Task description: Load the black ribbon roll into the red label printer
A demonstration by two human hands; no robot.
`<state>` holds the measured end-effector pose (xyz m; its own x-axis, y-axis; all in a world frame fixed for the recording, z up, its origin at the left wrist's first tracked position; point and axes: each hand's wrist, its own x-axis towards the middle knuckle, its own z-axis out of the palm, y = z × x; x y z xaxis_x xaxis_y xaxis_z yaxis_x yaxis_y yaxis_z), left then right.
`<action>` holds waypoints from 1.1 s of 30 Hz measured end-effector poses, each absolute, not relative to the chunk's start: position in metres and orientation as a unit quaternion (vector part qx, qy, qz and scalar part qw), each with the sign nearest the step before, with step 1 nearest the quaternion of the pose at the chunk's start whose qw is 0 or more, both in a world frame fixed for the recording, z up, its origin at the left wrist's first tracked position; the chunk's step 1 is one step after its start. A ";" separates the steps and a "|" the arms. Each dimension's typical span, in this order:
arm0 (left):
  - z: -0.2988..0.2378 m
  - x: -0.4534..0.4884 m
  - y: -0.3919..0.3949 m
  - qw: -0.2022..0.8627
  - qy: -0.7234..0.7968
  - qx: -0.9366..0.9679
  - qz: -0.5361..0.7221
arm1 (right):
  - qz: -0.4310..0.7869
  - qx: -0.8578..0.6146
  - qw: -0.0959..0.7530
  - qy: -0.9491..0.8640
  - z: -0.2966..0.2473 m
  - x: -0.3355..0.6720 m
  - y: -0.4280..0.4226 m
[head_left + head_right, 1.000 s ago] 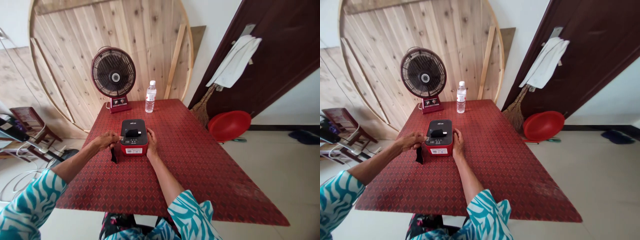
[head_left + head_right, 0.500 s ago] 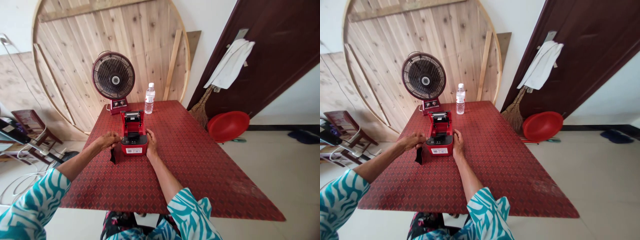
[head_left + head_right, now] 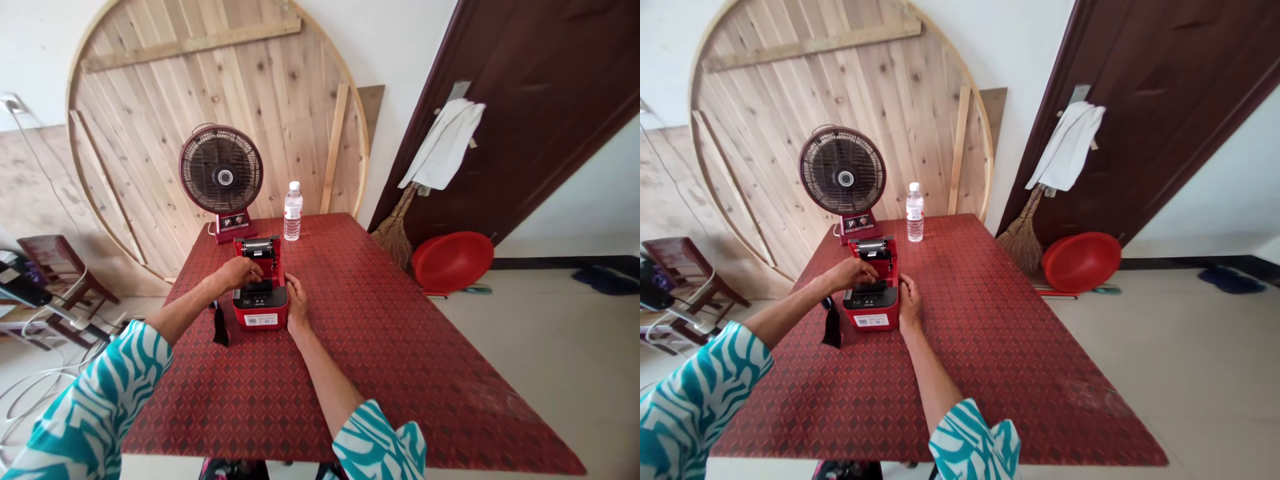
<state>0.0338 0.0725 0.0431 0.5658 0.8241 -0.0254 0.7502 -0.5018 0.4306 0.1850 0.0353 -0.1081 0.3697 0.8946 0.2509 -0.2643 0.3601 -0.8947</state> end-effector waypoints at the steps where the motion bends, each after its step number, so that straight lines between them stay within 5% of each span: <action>1: 0.044 0.038 0.076 0.198 0.447 0.870 0.067 | 0.408 -0.406 0.725 -0.378 -0.108 0.185 0.035; 11: 0.041 0.067 0.091 0.168 0.457 0.870 -0.075 | 0.429 -0.416 0.721 -0.352 -0.101 0.184 0.033; 27: 0.039 0.041 0.073 0.147 0.439 0.882 0.093 | 0.438 -0.419 0.708 -0.362 -0.102 0.186 0.033; 33: 0.059 0.025 0.052 0.269 0.408 0.852 0.187 | 0.439 -0.427 0.695 -0.377 -0.101 0.187 0.032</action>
<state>0.0252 0.0517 0.0587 0.5974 0.7956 0.1006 0.5943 -0.5234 0.6105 0.1872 0.0323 -0.1012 0.3311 0.9317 0.1491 -0.2884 0.2504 -0.9242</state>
